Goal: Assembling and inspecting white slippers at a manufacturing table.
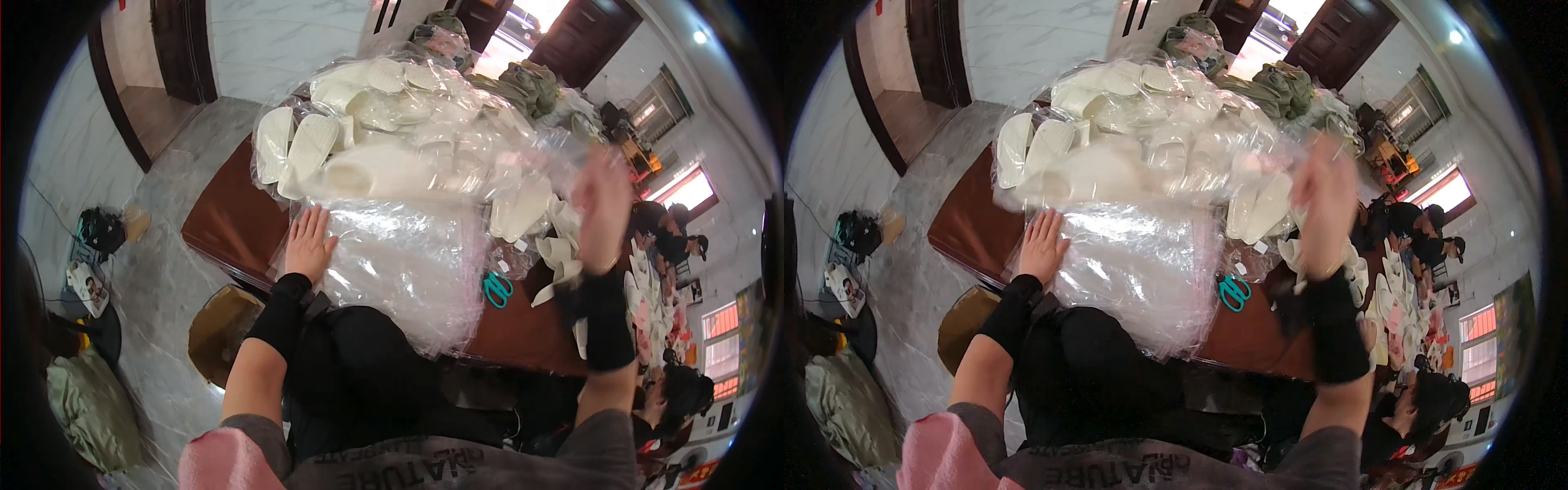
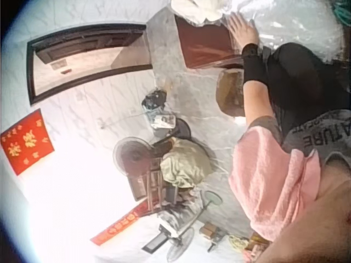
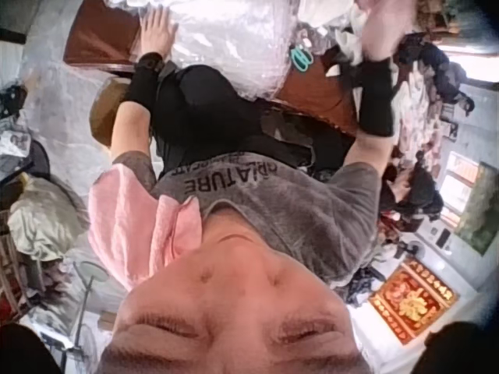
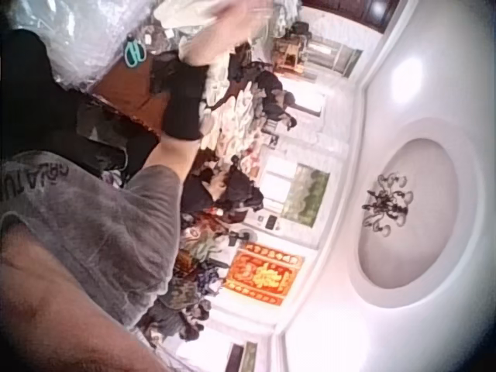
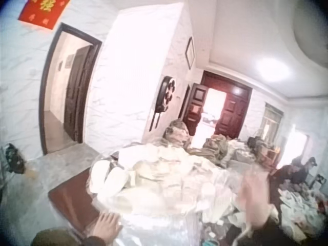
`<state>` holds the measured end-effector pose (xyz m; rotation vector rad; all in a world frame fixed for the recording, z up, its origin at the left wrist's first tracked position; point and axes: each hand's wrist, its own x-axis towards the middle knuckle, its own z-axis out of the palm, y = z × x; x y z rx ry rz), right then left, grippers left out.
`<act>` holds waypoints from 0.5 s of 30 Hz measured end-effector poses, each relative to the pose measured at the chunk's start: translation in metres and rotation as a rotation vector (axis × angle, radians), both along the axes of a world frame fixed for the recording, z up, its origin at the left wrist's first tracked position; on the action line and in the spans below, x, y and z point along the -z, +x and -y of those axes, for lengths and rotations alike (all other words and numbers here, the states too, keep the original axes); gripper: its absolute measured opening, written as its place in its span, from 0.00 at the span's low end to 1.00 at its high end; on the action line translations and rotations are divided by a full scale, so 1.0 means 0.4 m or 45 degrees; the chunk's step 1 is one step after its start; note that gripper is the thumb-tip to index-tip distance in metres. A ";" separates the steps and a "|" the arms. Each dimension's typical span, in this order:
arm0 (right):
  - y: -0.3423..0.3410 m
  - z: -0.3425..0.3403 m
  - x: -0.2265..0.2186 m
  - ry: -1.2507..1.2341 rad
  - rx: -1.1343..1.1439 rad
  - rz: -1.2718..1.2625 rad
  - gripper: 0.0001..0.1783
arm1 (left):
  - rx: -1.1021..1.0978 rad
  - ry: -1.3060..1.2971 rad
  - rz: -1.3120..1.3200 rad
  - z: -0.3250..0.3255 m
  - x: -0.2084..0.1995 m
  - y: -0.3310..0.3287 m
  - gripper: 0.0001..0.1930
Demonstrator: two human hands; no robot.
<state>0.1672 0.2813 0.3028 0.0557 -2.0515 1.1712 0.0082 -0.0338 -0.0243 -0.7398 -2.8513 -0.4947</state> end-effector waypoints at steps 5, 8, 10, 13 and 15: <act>0.205 -0.007 0.394 -0.310 -0.462 1.121 0.14 | -0.036 -0.106 0.202 0.005 -0.005 -0.002 0.29; 0.215 -0.036 0.492 -0.525 -0.312 1.109 0.14 | -0.026 -0.087 0.225 0.021 -0.002 -0.012 0.29; 0.186 -0.049 0.514 -0.638 -0.210 1.041 0.14 | -0.037 -0.076 0.233 0.038 0.005 -0.001 0.29; 0.106 -0.055 0.521 -0.341 -0.351 1.222 0.11 | -0.059 -0.057 0.232 0.069 0.021 0.016 0.29; 0.046 -0.039 0.508 -0.087 -0.465 1.413 0.11 | -0.071 -0.044 0.224 0.102 0.023 0.044 0.29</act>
